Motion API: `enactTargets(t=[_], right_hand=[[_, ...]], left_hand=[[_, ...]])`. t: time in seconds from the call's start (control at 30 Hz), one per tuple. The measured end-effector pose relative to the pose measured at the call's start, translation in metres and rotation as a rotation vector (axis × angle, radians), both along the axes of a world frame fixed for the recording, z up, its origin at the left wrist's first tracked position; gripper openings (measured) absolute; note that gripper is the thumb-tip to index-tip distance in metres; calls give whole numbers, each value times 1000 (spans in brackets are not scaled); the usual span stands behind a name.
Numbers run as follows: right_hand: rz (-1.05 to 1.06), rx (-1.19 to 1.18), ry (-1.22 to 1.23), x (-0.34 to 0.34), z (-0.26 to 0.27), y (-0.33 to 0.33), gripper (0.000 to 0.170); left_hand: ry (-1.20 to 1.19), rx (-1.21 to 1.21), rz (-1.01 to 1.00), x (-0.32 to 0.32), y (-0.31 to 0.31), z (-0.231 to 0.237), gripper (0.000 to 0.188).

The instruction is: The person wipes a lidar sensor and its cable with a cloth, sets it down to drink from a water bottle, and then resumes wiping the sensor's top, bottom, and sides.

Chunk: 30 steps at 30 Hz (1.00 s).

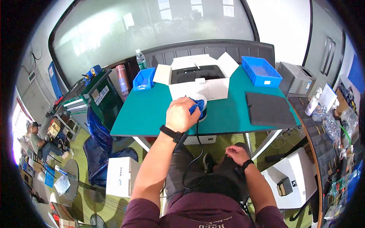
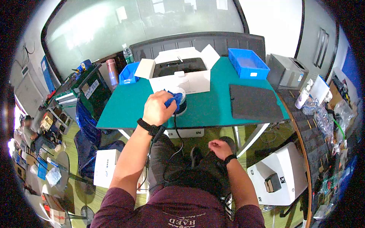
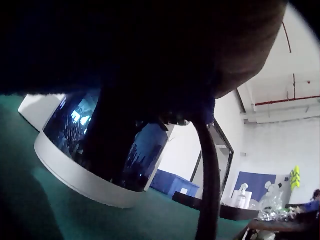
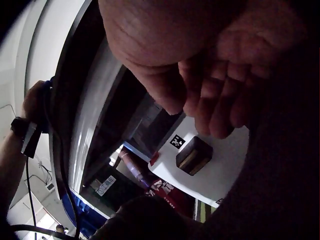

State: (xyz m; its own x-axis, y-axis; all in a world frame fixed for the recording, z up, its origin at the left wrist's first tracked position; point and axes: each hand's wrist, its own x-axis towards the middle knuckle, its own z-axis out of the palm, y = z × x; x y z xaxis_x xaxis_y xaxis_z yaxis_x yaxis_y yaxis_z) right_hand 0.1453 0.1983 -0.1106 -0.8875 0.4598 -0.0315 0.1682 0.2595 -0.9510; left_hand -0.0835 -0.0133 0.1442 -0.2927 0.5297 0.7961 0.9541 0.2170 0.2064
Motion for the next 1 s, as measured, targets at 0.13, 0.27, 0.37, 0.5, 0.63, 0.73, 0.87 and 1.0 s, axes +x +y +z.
enactTargets(t=[0.13, 0.27, 0.37, 0.5, 0.63, 0.73, 0.87, 1.0], right_hand=[[-18, -37, -11, -1, -11, 4, 18], [9, -35, 41, -3, -13, 4, 19], [9, -26, 16, -5, -12, 6, 19], [36, 51, 23, -6, -14, 5, 18], [21, 74, 26, -6, -17, 7, 19], [25, 85, -20, -5, -11, 5, 20], [42, 54, -28, -4, -8, 5, 20], [38, 89, -32, -4, -7, 6, 19]], left_hand=[[238, -62, 154, 9, -11, 14, 19], [298, -111, 262, 2, -22, 9, 19], [241, -152, 190, -6, -27, 3, 18], [140, -285, 46, -14, -27, 5, 29], [110, -276, -24, -8, -12, 14, 34], [47, -287, -84, -7, 8, 17, 41], [-1, -343, -42, 4, 19, 27, 43], [-50, -334, -138, 1, 1, 27, 41]])
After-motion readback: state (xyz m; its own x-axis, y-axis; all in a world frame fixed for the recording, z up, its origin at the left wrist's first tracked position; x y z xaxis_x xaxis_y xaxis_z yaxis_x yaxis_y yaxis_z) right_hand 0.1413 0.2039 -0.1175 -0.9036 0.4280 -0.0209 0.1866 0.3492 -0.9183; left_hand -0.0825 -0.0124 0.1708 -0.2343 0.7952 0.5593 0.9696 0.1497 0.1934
